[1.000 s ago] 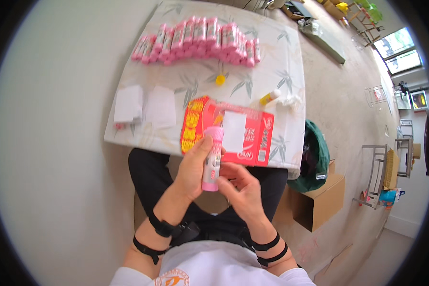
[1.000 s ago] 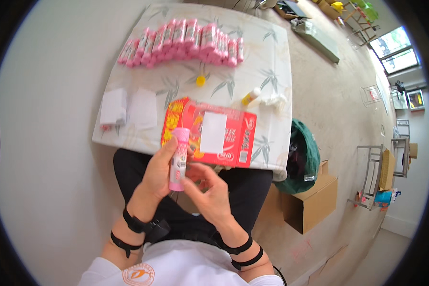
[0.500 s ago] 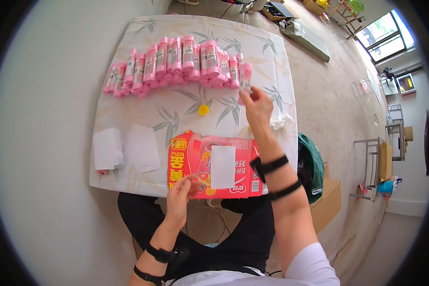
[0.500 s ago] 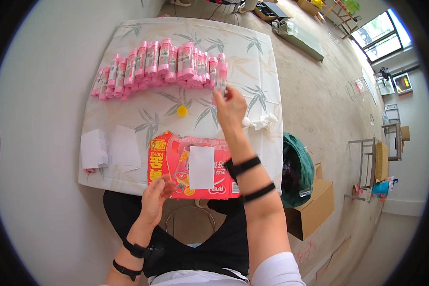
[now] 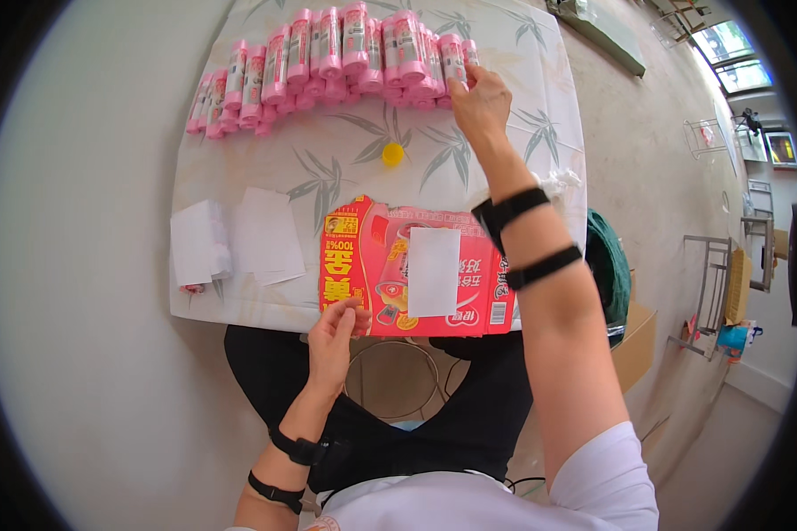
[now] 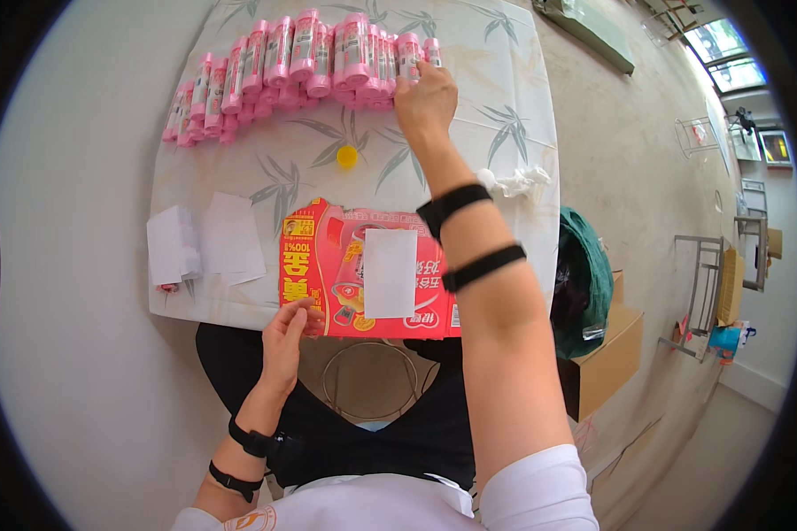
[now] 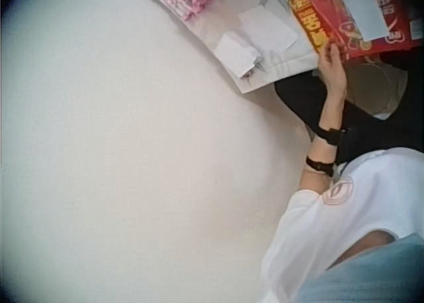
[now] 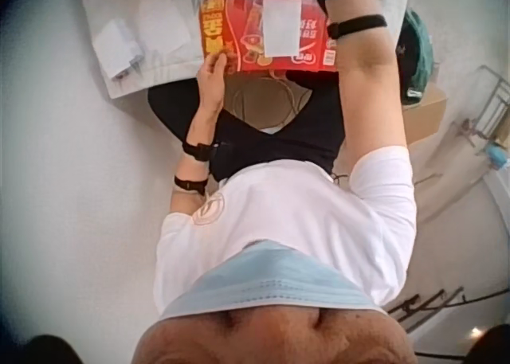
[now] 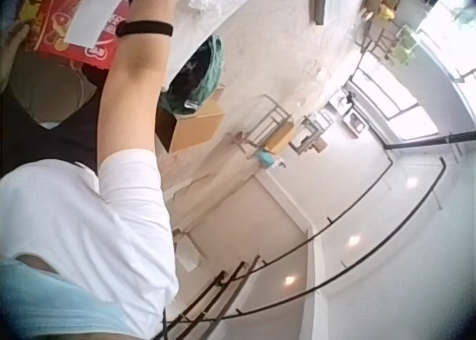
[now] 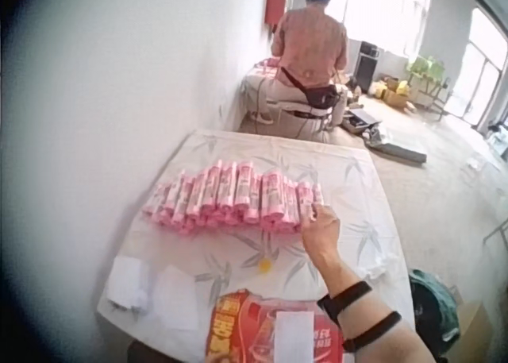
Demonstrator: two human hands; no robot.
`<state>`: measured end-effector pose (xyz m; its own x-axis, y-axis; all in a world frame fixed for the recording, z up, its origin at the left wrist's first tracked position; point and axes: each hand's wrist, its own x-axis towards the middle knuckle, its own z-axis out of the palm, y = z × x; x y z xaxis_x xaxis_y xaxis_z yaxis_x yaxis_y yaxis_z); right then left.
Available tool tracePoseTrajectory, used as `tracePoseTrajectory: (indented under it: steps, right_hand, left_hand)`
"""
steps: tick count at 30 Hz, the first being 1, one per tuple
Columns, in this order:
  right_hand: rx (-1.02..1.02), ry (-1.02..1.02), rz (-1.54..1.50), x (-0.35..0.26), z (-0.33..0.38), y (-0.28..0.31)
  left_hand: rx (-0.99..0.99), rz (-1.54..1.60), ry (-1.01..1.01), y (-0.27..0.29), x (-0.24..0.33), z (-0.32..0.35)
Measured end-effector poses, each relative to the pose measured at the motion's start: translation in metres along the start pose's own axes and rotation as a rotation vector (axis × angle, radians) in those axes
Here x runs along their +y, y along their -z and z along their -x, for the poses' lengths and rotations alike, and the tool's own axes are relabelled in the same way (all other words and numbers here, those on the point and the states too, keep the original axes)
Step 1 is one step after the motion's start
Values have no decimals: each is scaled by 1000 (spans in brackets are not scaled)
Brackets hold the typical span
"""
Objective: Manually applying labels to pink plastic products.
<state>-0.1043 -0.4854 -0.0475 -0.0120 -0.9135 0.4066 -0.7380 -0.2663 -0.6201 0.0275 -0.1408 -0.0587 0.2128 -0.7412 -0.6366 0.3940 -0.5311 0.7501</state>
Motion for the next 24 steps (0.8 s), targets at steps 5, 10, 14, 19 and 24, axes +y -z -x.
tracePoseTrajectory:
  steps: [5,10,14,19,24]
  right_hand:
    - [-197,19,-385,-39,132,76]
    - [-387,-387,-432,-39,268,147]
    - [-427,-557,-465,-34,316,177]
    - [-438,-553,-516,-40,326,180]
    - [-397,-518,-456,-40,325,190]
  left_hand:
    - [48,-90,-164,0,9,-13]
    - [407,-430,-374,38,23,-25]
    - [591,-689,-525,67,38,-46]
    - [699,-1168,-843,56,51,-62]
    - [344,-851,-839,8,39,-26]
